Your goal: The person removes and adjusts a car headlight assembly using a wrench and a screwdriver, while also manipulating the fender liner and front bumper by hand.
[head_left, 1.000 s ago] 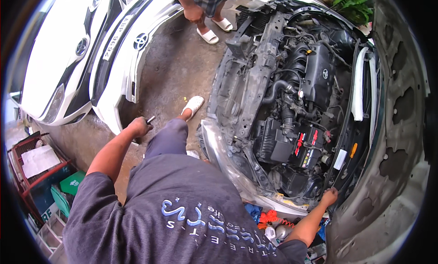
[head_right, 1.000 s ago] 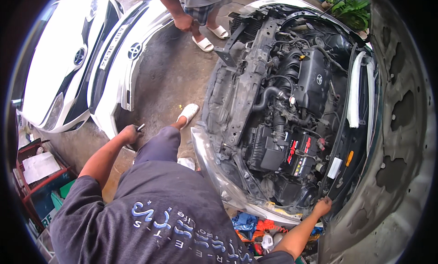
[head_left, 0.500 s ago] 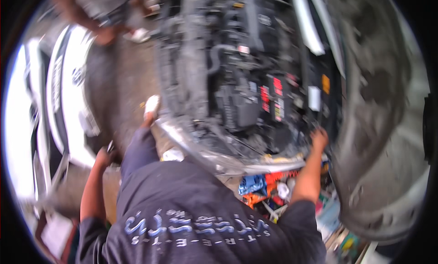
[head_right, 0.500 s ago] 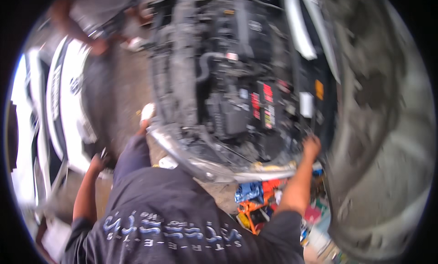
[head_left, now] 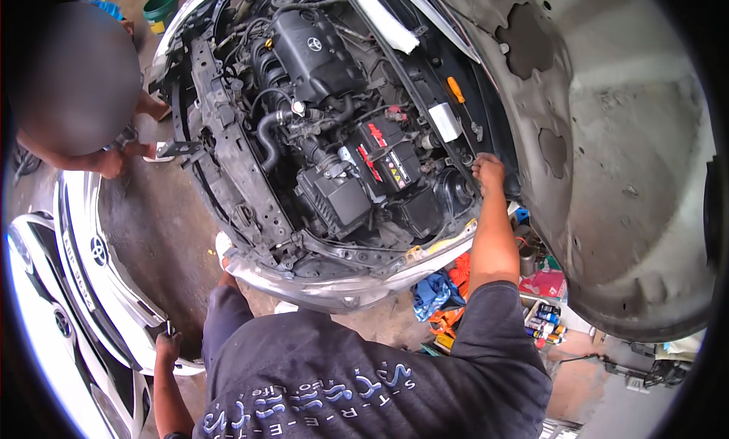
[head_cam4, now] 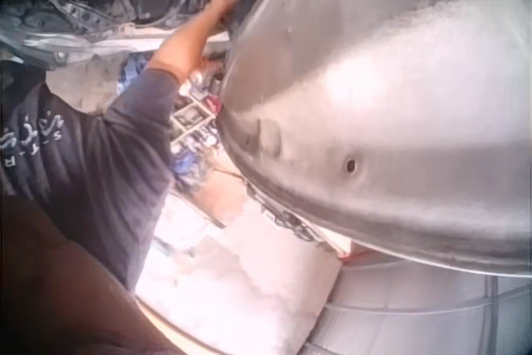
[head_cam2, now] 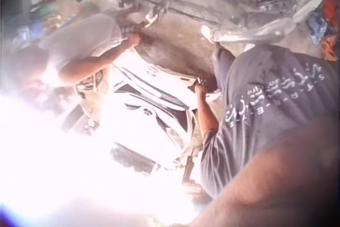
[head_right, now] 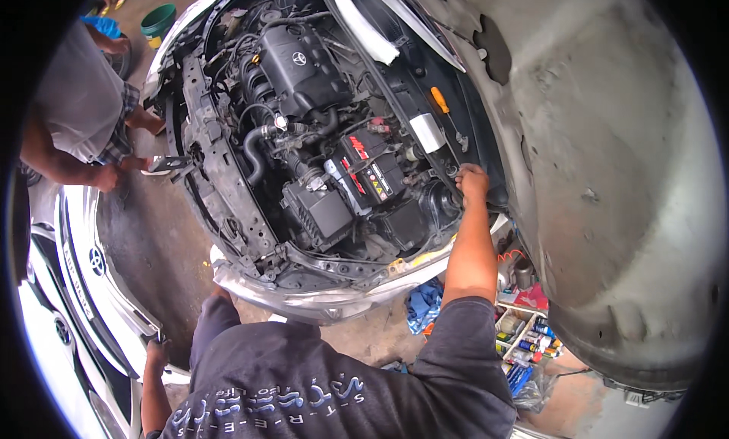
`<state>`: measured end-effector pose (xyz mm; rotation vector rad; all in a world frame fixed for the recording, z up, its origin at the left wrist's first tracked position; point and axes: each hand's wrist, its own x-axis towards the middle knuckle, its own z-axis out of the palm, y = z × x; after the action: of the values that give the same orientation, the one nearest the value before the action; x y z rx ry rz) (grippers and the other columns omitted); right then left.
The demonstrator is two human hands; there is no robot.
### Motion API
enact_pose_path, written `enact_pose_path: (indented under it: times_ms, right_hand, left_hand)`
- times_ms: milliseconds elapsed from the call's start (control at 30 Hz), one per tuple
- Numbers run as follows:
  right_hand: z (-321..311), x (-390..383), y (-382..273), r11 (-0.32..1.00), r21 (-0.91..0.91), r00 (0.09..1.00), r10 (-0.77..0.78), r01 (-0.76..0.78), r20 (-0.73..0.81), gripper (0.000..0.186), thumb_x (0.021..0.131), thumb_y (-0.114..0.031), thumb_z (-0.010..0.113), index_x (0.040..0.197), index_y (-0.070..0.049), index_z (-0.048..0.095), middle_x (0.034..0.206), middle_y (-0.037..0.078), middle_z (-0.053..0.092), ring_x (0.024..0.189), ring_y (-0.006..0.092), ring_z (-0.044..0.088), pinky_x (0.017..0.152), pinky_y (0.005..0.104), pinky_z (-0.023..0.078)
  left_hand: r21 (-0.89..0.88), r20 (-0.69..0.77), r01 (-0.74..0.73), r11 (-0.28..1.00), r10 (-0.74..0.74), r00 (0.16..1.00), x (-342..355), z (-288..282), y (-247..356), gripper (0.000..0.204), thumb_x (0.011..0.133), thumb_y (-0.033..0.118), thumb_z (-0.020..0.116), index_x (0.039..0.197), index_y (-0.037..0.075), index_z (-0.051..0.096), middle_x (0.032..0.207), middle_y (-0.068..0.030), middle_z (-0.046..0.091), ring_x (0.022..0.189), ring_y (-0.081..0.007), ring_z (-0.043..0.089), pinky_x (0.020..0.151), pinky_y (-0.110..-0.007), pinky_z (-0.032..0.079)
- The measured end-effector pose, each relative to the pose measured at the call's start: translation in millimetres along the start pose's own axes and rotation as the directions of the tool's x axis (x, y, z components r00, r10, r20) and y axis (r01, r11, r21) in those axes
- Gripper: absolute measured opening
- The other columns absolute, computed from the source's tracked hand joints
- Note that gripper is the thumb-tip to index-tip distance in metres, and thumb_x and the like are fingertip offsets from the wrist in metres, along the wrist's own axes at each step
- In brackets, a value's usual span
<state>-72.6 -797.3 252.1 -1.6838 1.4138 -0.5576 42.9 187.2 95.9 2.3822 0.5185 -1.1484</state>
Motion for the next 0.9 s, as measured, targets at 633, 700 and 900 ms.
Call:
enact_pose_path:
  times_ms: [633, 700, 900]
  right_hand:
    - [29.1, 17.2, -11.5, 0.993, 0.122, 0.982, -0.027, 0.004, 0.187, 0.016, 0.09, -0.008, 0.062, 0.102, -0.006, 0.072, 0.068, 0.003, 0.061, 0.05, 0.0127, 0.054, 0.041, 0.0305, 0.039]
    - [42.6, 11.9, -12.4, 0.961, -0.271, 0.973, 0.014, 0.05, 0.229, 0.008, 0.088, -0.008, 0.064, 0.094, -0.005, 0.069, 0.062, 0.003, 0.056, 0.046, 0.0137, 0.05, 0.039, 0.034, 0.032]
    - [80.8, 46.3, -38.8, 0.952, -0.273, 0.958, -0.062, 0.142, 0.281, 0.036, 0.082, -0.005, 0.059, 0.114, -0.005, 0.074, 0.071, 0.011, 0.065, 0.046, 0.0197, 0.052, 0.042, 0.0381, 0.037]
  left_hand:
    - [0.049, -0.016, -0.106, 0.993, 0.107, 0.994, -24.3, -2.4, 21.2, 0.024, 0.091, 0.017, 0.075, 0.105, -0.001, 0.068, 0.091, -0.01, 0.07, 0.08, -0.0218, 0.058, 0.077, -0.041, 0.05]
    - [0.22, -0.011, -0.09, 0.971, 0.095, 0.995, -24.1, -6.0, 21.7, 0.025, 0.091, 0.018, 0.076, 0.105, -0.001, 0.069, 0.093, -0.0126, 0.071, 0.082, -0.0243, 0.062, 0.079, -0.041, 0.051]
    - [0.162, -0.071, -0.114, 0.98, 0.127, 0.989, -13.1, -12.4, 14.3, 0.029, 0.09, 0.022, 0.078, 0.107, -0.001, 0.072, 0.096, -0.0211, 0.074, 0.088, -0.0328, 0.071, 0.078, -0.045, 0.053]
